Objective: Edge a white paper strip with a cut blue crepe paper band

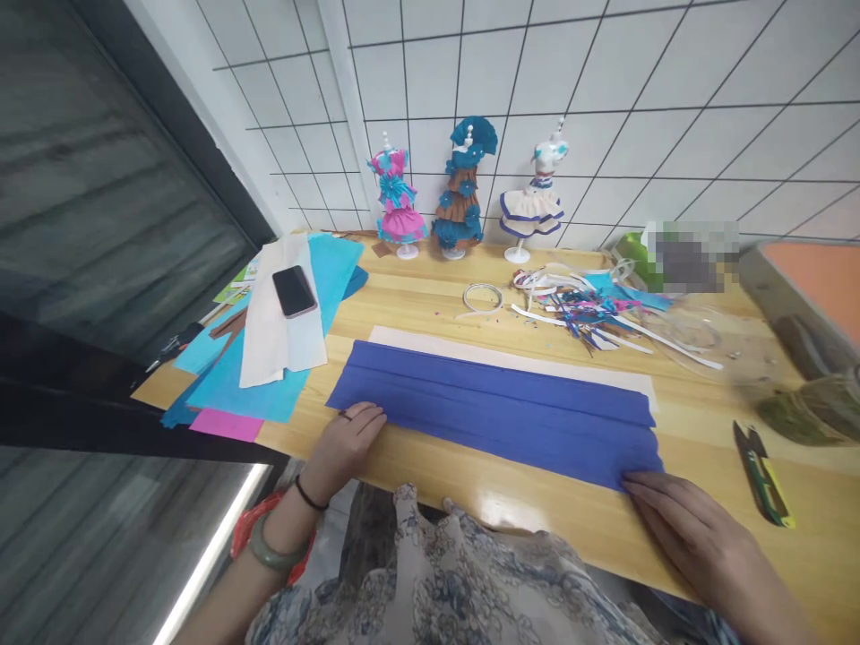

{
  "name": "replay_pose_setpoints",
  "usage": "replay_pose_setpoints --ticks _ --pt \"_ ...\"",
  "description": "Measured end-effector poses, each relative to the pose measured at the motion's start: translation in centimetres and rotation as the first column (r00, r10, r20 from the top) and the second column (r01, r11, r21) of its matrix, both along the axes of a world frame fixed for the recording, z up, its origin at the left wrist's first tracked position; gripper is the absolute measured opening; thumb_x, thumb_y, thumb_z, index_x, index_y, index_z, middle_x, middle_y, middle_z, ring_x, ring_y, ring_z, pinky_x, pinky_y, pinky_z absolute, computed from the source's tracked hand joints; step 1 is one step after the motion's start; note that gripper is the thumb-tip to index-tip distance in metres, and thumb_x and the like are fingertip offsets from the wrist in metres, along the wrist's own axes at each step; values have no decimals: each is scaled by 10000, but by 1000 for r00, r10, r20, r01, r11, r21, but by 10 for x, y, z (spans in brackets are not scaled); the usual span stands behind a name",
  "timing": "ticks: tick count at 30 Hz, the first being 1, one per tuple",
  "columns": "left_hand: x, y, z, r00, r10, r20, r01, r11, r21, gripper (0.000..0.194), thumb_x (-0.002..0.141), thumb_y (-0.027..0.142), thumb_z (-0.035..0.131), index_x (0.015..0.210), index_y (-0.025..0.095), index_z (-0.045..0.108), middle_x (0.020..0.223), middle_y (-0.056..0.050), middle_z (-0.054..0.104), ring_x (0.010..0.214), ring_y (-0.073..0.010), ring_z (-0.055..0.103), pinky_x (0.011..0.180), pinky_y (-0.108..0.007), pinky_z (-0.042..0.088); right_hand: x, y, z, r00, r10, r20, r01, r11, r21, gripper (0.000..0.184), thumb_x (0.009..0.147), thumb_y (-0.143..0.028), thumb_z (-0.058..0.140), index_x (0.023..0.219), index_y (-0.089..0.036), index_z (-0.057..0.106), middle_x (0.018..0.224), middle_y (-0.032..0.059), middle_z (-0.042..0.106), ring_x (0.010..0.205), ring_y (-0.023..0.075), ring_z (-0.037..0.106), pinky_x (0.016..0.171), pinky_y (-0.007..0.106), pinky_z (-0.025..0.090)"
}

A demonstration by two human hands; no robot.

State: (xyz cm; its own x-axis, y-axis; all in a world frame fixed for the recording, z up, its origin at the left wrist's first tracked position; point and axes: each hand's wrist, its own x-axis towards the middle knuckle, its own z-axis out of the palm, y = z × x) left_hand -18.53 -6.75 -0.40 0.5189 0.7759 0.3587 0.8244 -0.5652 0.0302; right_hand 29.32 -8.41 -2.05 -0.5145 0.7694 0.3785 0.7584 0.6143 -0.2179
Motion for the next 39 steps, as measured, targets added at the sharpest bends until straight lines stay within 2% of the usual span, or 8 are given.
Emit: replay_pose_setpoints --ticks 6,14,20,24,32,39 --pt "-23 -3 -2 994 108 -25 -109 994 -20 286 854 80 401 1041 119 613 1066 -121 631 1033 -213 554 896 -392 478 2 -2 -3 1000 -14 -7 14 1000 14 200 843 -255 499 1010 -197 594 1021 83 641 909 215 617 833 383 494" --pt "-43 -3 -7 982 183 41 -182 983 -29 294 852 100 397 1052 147 609 1039 -110 647 1000 -202 583 881 -386 486 3 -4 -11 999 -41 -30 43 997 62 194 819 -238 536 998 -203 600 1022 74 654 899 219 630 843 382 492" --pt "-44 -1 -12 962 227 154 -231 973 12 282 871 153 404 1080 165 593 992 -104 662 951 -188 608 856 -369 499 0 -4 -13 995 -77 -61 83 993 88 186 805 -259 560 971 -201 620 985 66 665 865 214 637 834 371 492" --pt "-44 0 -13 930 259 261 -273 962 18 238 864 185 437 1032 173 606 961 -88 665 927 -183 611 848 -358 495 -4 -5 -10 993 -102 -64 106 991 75 189 803 -256 567 976 -200 619 983 73 666 861 216 637 830 372 493" --pt "-51 7 -9 890 256 378 -250 966 -66 166 829 241 509 897 190 651 878 -60 675 842 -177 615 812 -353 478 -11 -3 -2 990 -103 -98 110 992 69 174 796 -188 573 960 -206 625 958 79 670 877 204 631 794 353 518" --pt "-56 14 -3 896 247 368 -212 968 -135 186 828 327 501 832 228 659 846 -33 653 798 -179 605 753 -339 490 -20 -4 8 971 -180 -156 190 980 53 179 814 -171 543 974 -215 608 877 74 666 837 200 614 769 375 509"
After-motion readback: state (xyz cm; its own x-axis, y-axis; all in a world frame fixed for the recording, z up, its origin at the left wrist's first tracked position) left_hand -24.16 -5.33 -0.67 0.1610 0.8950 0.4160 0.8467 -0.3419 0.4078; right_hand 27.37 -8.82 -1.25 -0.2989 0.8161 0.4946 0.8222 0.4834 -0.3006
